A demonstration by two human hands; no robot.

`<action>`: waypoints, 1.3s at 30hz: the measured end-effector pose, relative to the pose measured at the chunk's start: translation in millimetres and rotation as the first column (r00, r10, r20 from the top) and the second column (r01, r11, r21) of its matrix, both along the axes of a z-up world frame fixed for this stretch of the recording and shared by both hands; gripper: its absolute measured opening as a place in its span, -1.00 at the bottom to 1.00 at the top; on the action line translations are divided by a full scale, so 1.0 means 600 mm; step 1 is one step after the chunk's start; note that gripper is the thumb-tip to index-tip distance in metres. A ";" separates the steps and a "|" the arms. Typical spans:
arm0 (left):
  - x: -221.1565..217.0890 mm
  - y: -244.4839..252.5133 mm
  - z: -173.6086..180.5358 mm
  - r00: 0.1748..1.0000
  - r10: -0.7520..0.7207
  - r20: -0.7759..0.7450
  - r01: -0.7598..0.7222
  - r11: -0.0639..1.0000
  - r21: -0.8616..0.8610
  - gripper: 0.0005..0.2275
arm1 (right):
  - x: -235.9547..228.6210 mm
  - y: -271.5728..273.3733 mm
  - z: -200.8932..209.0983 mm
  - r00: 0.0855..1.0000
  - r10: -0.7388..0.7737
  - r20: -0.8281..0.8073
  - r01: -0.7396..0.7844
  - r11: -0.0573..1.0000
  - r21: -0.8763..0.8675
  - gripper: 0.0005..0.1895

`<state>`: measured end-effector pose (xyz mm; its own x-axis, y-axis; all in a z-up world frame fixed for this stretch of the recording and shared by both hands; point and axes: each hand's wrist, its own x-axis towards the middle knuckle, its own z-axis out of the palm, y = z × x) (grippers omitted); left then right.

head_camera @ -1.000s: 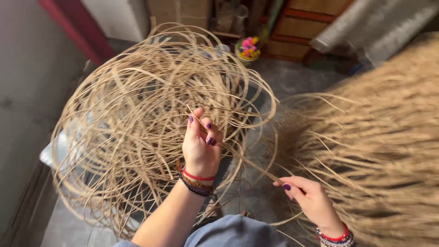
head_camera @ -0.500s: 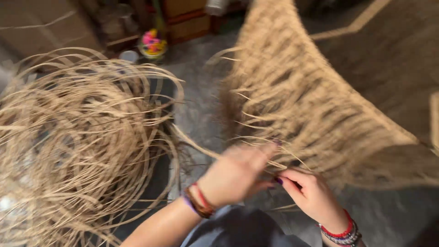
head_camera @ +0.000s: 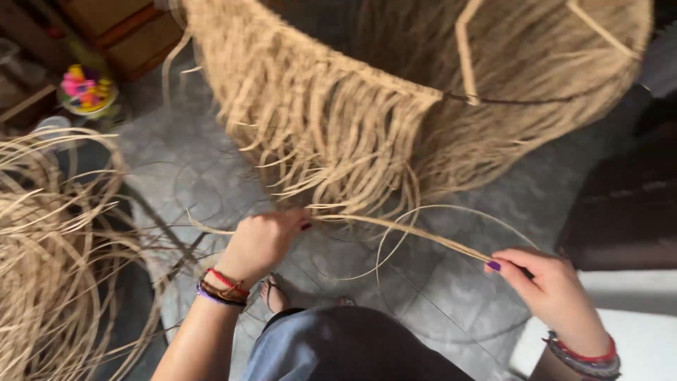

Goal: Weaving and knotting straw strands onto a circular frame to create a decorative furniture item.

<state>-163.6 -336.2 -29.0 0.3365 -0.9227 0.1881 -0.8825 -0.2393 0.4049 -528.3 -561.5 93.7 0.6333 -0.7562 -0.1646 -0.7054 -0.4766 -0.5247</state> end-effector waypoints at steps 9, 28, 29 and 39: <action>-0.281 -0.131 0.092 0.856 -0.480 -0.191 0.448 0.874 -0.190 -0.67 | 0.012 0.025 -0.001 0.892 0.447 0.070 -0.432 0.887 -0.163 -0.90; -0.179 -0.189 0.053 0.896 -0.439 0.058 0.443 0.888 -0.125 -0.89 | 0.047 -0.060 -0.026 0.959 0.254 0.130 -0.259 0.965 0.026 -0.88; -0.142 -0.185 0.043 0.896 -0.405 0.182 0.433 0.889 -0.151 -0.86 | 0.039 -0.069 -0.017 0.988 0.100 0.120 -0.114 0.987 0.116 -0.82; -0.108 -0.205 0.092 0.819 -0.544 -0.180 0.512 0.836 -0.195 -0.28 | 0.171 -0.043 -0.049 0.957 0.289 0.031 -0.289 0.957 -0.031 -0.85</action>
<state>-228.5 -459.1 25.9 -0.1487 -0.9420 0.3008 -0.7417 0.3074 0.5961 -425.9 -587.1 64.6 0.8305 -0.5436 -0.1215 -0.5170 -0.6709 -0.5316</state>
